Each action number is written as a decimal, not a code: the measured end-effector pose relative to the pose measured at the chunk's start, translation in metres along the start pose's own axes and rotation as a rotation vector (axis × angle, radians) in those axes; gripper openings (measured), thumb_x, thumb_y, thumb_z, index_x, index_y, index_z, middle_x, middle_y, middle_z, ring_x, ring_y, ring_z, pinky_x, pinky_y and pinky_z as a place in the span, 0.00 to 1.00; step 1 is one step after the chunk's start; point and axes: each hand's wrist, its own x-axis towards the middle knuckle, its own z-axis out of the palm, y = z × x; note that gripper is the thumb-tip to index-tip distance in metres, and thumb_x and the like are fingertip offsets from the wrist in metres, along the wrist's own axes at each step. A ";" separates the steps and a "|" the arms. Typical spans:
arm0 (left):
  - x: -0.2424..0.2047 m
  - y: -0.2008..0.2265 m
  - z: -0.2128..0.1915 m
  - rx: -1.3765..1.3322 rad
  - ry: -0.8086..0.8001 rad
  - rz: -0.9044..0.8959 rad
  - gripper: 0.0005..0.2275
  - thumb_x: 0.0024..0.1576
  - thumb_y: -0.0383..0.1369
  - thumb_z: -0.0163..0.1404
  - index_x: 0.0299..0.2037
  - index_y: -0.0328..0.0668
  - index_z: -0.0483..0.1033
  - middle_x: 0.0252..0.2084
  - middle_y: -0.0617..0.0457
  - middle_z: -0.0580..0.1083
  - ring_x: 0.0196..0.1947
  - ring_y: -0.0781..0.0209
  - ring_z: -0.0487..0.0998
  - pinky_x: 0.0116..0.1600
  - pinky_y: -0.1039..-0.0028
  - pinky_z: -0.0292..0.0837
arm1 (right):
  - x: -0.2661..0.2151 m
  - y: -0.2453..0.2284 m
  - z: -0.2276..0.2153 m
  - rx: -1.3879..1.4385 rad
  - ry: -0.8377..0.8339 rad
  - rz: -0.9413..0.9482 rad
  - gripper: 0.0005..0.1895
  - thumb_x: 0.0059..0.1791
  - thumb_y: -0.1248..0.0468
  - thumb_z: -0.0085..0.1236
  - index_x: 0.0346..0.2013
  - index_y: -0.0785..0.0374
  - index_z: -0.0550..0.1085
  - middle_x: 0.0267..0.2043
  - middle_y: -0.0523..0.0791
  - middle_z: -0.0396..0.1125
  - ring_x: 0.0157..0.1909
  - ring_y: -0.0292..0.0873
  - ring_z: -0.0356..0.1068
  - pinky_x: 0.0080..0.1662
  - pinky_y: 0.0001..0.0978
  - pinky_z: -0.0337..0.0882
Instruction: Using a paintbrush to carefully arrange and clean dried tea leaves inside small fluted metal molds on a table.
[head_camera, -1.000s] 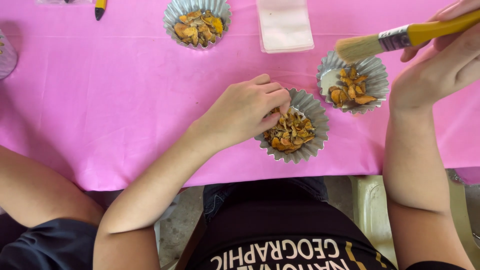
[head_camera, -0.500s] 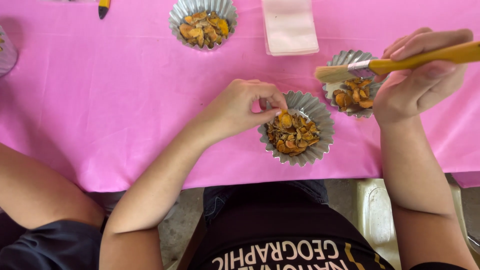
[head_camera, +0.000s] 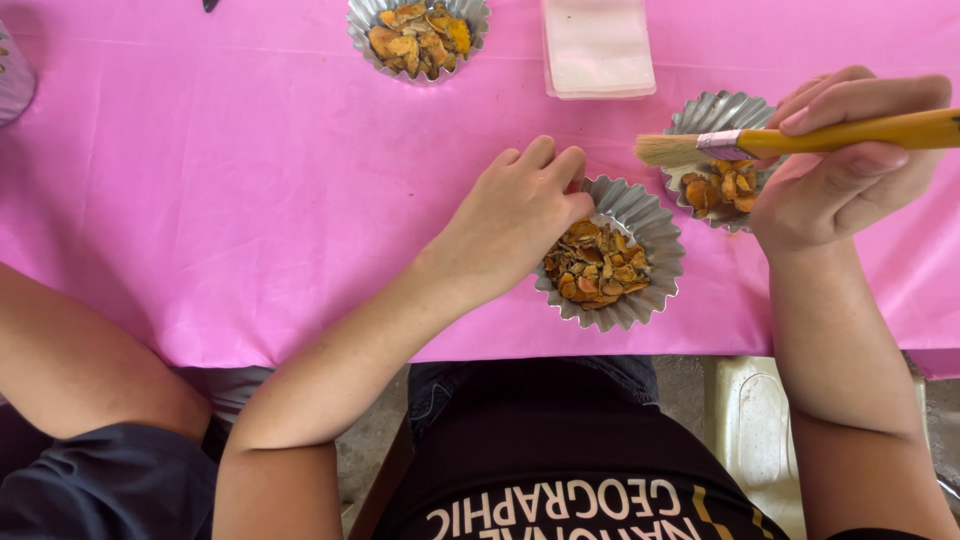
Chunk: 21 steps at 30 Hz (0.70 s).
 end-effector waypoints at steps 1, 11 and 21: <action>0.001 0.000 0.001 0.018 0.019 0.004 0.10 0.47 0.19 0.60 0.36 0.45 0.82 0.43 0.51 0.70 0.41 0.53 0.68 0.38 0.65 0.67 | 0.000 0.000 0.000 0.004 -0.003 -0.002 0.28 0.65 0.48 0.34 0.38 0.73 0.63 0.36 0.53 0.57 0.22 0.51 0.57 0.30 0.45 0.66; 0.007 -0.003 0.001 -0.055 -0.008 -0.045 0.09 0.54 0.18 0.53 0.41 0.40 0.79 0.40 0.51 0.70 0.35 0.59 0.69 0.34 0.69 0.69 | -0.001 0.002 0.001 0.033 0.006 -0.018 0.28 0.66 0.50 0.35 0.37 0.75 0.62 0.34 0.55 0.58 0.22 0.53 0.57 0.29 0.46 0.63; 0.002 -0.004 -0.023 -0.426 -0.051 -0.099 0.07 0.59 0.32 0.55 0.44 0.43 0.82 0.39 0.57 0.81 0.44 0.60 0.79 0.47 0.66 0.78 | -0.005 0.003 0.000 0.033 0.059 -0.002 0.30 0.64 0.45 0.36 0.36 0.72 0.64 0.39 0.50 0.56 0.24 0.51 0.59 0.27 0.43 0.65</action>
